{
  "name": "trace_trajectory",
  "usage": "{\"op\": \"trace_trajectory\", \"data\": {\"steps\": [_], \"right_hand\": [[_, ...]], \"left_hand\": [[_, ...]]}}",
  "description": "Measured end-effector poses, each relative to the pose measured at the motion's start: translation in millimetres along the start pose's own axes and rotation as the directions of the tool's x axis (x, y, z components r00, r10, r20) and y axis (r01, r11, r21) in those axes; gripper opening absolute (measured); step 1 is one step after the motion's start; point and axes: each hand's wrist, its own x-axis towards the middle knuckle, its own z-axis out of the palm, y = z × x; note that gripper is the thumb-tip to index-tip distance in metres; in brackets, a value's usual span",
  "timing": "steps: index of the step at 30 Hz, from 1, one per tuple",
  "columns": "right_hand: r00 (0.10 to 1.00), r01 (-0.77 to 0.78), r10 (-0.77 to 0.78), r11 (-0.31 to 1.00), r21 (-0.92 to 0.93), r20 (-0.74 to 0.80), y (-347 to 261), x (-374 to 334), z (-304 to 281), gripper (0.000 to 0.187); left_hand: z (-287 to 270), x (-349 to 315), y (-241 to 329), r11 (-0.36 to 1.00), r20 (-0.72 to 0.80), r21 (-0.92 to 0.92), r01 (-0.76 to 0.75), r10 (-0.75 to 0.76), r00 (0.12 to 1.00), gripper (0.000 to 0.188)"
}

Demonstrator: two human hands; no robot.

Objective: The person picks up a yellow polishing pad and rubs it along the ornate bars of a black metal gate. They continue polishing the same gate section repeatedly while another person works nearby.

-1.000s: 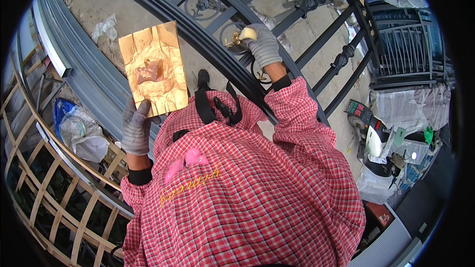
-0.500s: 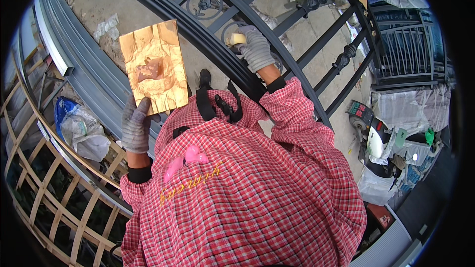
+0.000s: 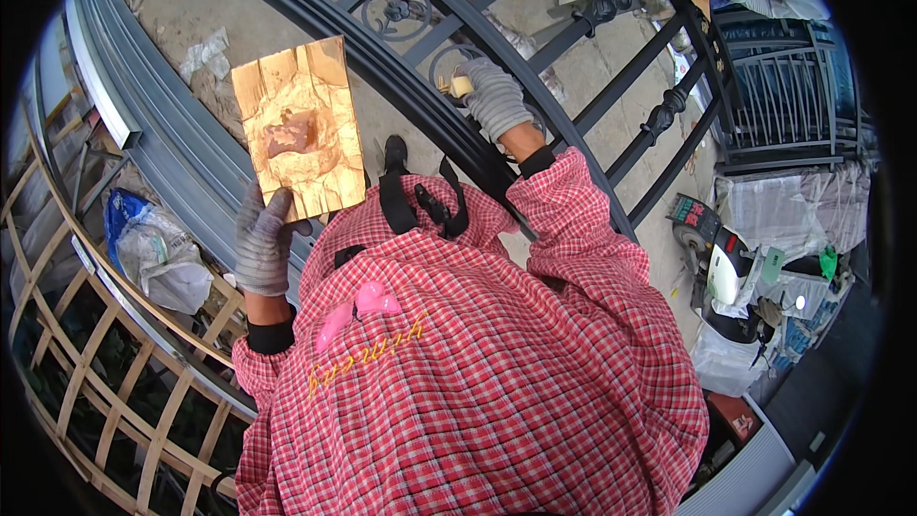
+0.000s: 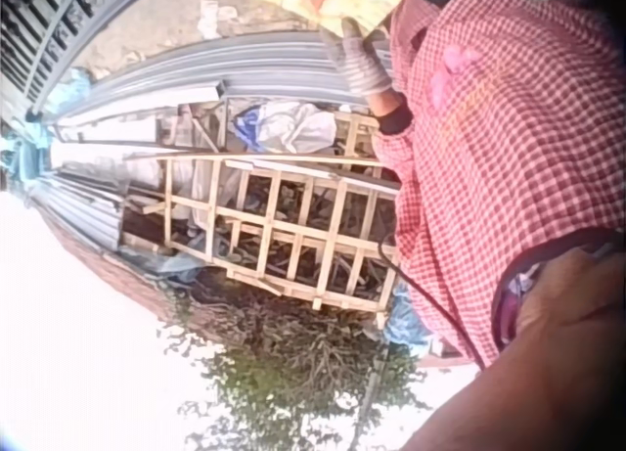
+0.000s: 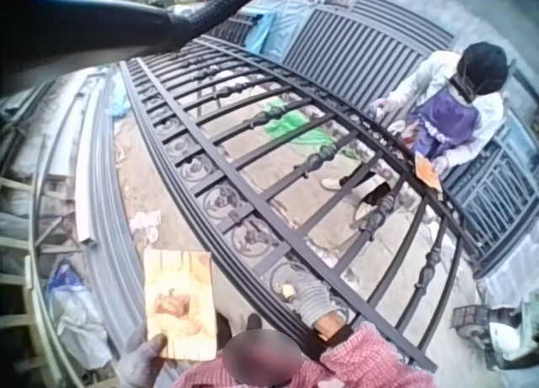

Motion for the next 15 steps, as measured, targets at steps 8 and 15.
{"op": "trace_trajectory", "data": {"steps": [8, 15], "right_hand": [[0.983, -0.155, 0.153, 0.988, -0.005, -0.098, 14, 5, -1, 0.032], [0.982, -0.148, 0.155, 0.986, 0.075, -0.109, 8, 12, 1, 0.031]], "left_hand": [[1, 2, 0, 1.000, 0.022, -0.027, 0.005, -0.004, 1.000, 0.041], [-2, 8, -3, 0.999, 0.045, -0.036, 0.020, -0.018, 0.999, 0.040]]}}
